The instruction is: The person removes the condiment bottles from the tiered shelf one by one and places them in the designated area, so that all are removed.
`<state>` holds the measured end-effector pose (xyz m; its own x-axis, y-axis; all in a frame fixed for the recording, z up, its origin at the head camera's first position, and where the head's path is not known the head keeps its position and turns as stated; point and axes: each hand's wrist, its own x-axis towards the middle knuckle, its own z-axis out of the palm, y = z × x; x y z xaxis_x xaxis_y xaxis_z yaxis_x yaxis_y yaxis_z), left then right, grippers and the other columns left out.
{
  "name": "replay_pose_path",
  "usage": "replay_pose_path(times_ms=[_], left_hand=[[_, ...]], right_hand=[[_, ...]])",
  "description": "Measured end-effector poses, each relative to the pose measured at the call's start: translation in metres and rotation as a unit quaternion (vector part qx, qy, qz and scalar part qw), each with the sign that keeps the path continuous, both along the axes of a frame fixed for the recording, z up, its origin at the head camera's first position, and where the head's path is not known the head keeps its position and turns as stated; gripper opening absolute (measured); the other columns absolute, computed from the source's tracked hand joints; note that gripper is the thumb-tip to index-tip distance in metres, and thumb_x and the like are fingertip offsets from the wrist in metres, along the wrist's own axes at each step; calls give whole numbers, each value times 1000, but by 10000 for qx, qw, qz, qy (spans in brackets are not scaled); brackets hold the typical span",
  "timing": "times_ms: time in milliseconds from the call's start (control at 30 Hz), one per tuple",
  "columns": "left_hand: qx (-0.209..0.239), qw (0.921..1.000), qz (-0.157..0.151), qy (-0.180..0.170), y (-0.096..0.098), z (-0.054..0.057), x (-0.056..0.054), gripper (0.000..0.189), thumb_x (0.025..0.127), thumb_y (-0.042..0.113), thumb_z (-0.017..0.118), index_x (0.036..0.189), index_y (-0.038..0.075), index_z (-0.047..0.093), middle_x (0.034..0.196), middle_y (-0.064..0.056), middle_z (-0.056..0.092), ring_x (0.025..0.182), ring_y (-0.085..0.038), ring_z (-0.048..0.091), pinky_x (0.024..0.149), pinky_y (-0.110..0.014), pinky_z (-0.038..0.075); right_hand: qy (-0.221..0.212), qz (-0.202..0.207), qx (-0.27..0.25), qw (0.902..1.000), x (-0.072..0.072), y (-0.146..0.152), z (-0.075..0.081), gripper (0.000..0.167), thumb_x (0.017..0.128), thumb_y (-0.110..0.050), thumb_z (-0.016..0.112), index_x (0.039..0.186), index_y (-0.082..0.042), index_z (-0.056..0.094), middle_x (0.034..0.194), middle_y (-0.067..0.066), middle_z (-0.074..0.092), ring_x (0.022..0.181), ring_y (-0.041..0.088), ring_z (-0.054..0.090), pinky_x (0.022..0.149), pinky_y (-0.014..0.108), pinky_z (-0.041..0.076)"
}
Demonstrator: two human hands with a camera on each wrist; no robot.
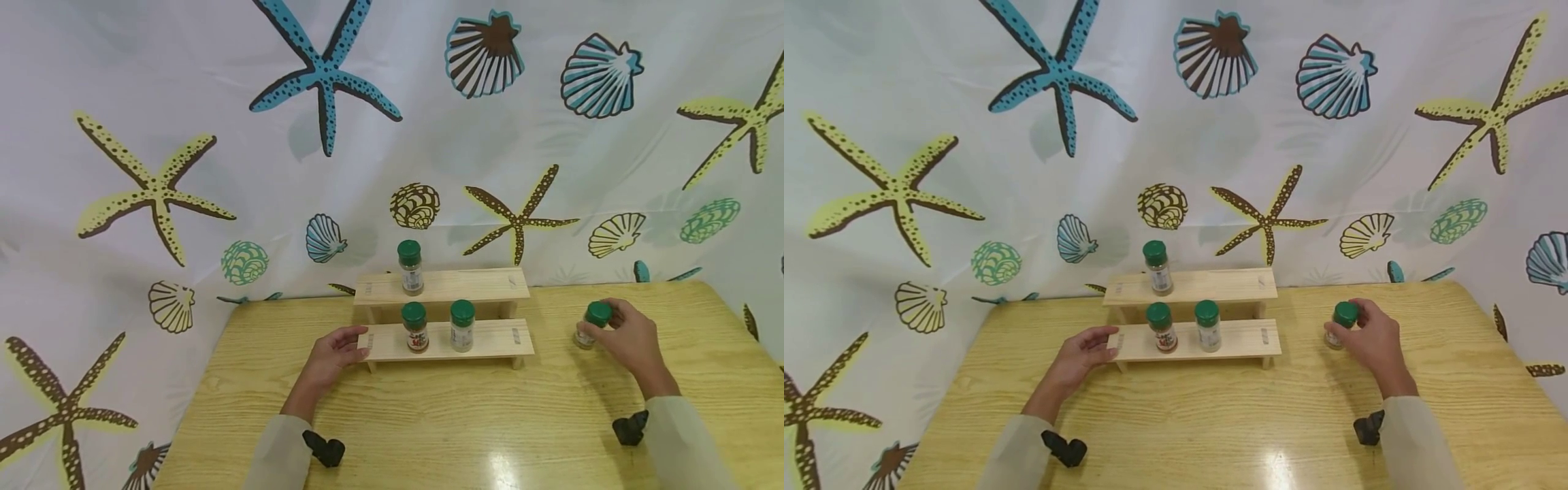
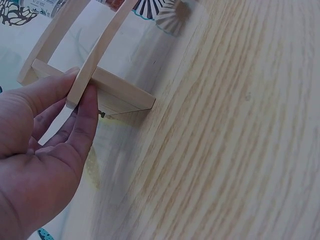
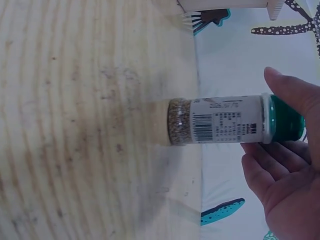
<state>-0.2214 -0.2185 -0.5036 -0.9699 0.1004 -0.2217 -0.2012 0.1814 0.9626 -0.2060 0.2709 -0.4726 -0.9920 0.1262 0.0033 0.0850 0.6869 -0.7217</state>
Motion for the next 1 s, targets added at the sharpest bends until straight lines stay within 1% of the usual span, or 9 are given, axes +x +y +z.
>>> replay_pose_path(times_ms=[133,233,333,400,533,600,833,1000], left_hand=[[-19,10000,-38,13,3,-1,-1,48,86,7,68,132,5,54,136,-17,50,124,-26,50,86,-18,49],[-43,10000,-88,12,3,-1,0,48,86,7,68,132,4,53,137,-18,50,125,-27,50,87,-19,49],[-41,10000,-57,4,1,0,2,48,87,5,66,133,4,52,137,-19,50,124,-27,51,85,-18,50],[3,10000,-82,2,0,0,2,49,87,4,66,134,3,51,137,-19,50,123,-27,52,84,-18,50],[-1,9998,-192,63,0,0,1,50,87,7,66,135,4,51,138,-19,49,125,-28,50,85,-18,49],[-14,9998,-211,71,-1,1,0,50,87,7,66,135,3,50,139,-19,48,126,-29,49,86,-18,49],[-7,9999,-85,100,-2,1,-3,49,87,5,67,133,2,52,138,-19,48,127,-29,49,85,-17,49],[-11,10000,-43,59,-1,-2,-4,48,85,6,69,131,2,54,136,-18,50,123,-26,51,84,-18,49]], right_hand=[[43,-14,-87,10000,-1,3,8,81,87,-48,63,141,5,35,139,32,42,126,49,43,95,57,44],[183,48,-224,9996,-2,4,13,79,88,-46,63,141,5,35,139,31,43,127,48,42,97,56,43],[353,138,-342,9987,-4,2,19,78,88,-45,64,140,6,35,137,30,46,127,46,43,101,54,40],[467,175,-396,9980,-7,1,25,78,87,-45,64,139,6,36,136,30,46,127,45,44,102,53,39],[661,199,-454,9966,-13,-4,42,76,87,-44,64,139,5,37,136,29,48,127,43,45,104,51,38],[739,252,-541,9955,-17,-10,50,76,88,-43,65,139,5,37,136,28,48,127,43,45,105,50,38],[1029,476,-692,9911,-33,-39,74,71,86,-41,67,137,1,42,135,24,51,127,38,47,106,47,38],[1109,759,-814,9876,-40,-65,87,67,86,-38,68,136,0,44,134,22,52,126,35,49,107,45,39]])
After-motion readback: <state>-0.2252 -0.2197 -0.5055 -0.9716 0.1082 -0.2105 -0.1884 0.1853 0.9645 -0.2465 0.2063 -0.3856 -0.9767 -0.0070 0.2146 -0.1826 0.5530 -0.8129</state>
